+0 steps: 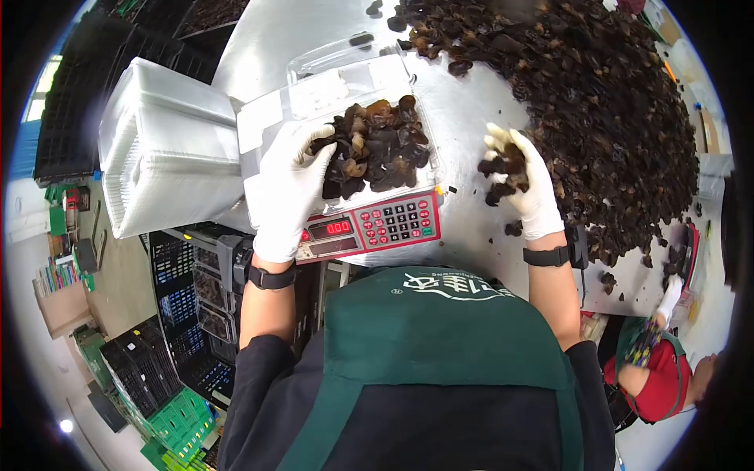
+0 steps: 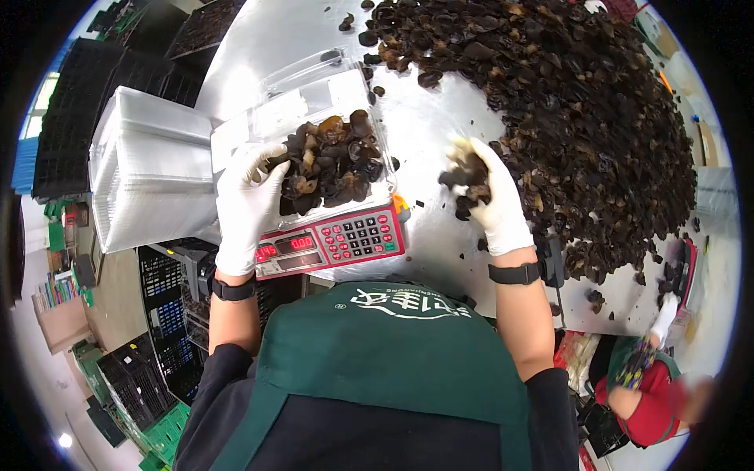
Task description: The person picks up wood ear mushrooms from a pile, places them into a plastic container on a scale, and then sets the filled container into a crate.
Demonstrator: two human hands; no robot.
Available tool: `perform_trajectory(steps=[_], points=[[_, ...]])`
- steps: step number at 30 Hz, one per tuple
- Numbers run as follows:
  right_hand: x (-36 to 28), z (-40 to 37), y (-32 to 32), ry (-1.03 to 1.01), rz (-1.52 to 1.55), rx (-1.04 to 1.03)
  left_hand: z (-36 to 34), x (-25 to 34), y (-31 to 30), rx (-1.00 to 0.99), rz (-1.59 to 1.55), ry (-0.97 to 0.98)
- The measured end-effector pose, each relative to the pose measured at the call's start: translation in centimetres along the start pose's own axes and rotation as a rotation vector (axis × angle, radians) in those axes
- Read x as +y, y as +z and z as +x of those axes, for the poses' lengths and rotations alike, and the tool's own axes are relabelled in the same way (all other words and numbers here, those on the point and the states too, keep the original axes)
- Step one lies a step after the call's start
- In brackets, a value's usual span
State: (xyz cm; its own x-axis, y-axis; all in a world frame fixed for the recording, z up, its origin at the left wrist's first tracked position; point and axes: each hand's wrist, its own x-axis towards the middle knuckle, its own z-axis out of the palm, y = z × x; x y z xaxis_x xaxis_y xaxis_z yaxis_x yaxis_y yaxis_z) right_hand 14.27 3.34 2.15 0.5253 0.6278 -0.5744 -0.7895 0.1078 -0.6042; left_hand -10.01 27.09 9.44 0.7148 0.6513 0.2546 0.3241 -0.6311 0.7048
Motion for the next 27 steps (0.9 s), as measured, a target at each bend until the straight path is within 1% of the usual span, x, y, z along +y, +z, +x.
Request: perform_trajectory(steps=[1, 2, 5, 6, 7, 8, 10, 11, 12, 13, 16, 18, 20, 21, 22, 24, 27], points=[[-0.5, -0.1, 1.5, -0.038, -0.076, -0.054, -0.1, 0.0, 0.2, -0.004, -0.020, -0.014], [-1.0, 0.1, 2.9, -0.107, -0.167, -0.167, -0.2, 0.0, 0.4, -0.007, -0.039, -0.027], [-3.0, -2.0, 10.0, -0.230, -0.355, -0.266, -0.1, 0.5, 0.2, 0.034, 0.038, 0.026], [-3.1, -2.6, 12.2, -0.268, -0.436, -0.300, -0.2, 0.7, 0.1, 0.024, 0.082, 0.008], [-2.4, -2.1, 13.6, -0.337, -0.508, -0.279, -0.4, 0.8, -0.1, 0.016, 0.125, -0.011], [-1.9, -1.9, 14.4, -0.264, -0.538, -0.298, -0.6, 0.9, -0.2, 0.009, 0.168, -0.030], [0.3, 0.7, 15.1, -0.622, -0.773, -0.504, -0.8, 0.9, -0.4, 0.026, 0.131, 0.030], [1.3, 1.5, 15.1, -0.650, -0.820, -0.550, -1.0, 0.9, -0.5, 0.035, 0.113, 0.057], [2.0, 2.1, 15.1, -0.679, -0.868, -0.596, -1.3, 0.9, -0.7, 0.026, 0.091, 0.039], [2.4, 2.7, 15.1, -0.754, -0.928, -0.568, -1.5, 1.1, -0.9, 0.019, 0.068, 0.023], [0.7, 1.6, 15.2, -0.599, -0.826, -0.556, -1.7, 1.0, -1.3, 0.034, 0.082, 0.022], [-0.7, 1.1, 15.2, -0.537, -0.771, -0.519, -1.8, 0.8, -1.5, 0.063, 0.121, 0.051], [-1.4, 0.7, 14.6, -0.559, -0.651, -0.441, -1.7, 0.6, -1.7, 0.108, 0.160, 0.095], [-1.6, 1.1, 13.7, -0.537, -0.527, -0.446, -1.6, 0.8, -2.0, 0.124, 0.145, 0.090], [-2.4, 0.6, 13.2, -0.510, -0.544, -0.445, -1.4, 1.3, -2.4, 0.142, 0.132, 0.082], [-2.7, 0.3, 12.1, -0.452, -0.440, -0.389, -1.3, 0.8, -3.2, 0.191, 0.149, 0.077], [-2.1, -0.3, 11.2, -0.444, -0.452, -0.366, -0.5, 0.7, -4.6, 0.236, 0.159, 0.135]])
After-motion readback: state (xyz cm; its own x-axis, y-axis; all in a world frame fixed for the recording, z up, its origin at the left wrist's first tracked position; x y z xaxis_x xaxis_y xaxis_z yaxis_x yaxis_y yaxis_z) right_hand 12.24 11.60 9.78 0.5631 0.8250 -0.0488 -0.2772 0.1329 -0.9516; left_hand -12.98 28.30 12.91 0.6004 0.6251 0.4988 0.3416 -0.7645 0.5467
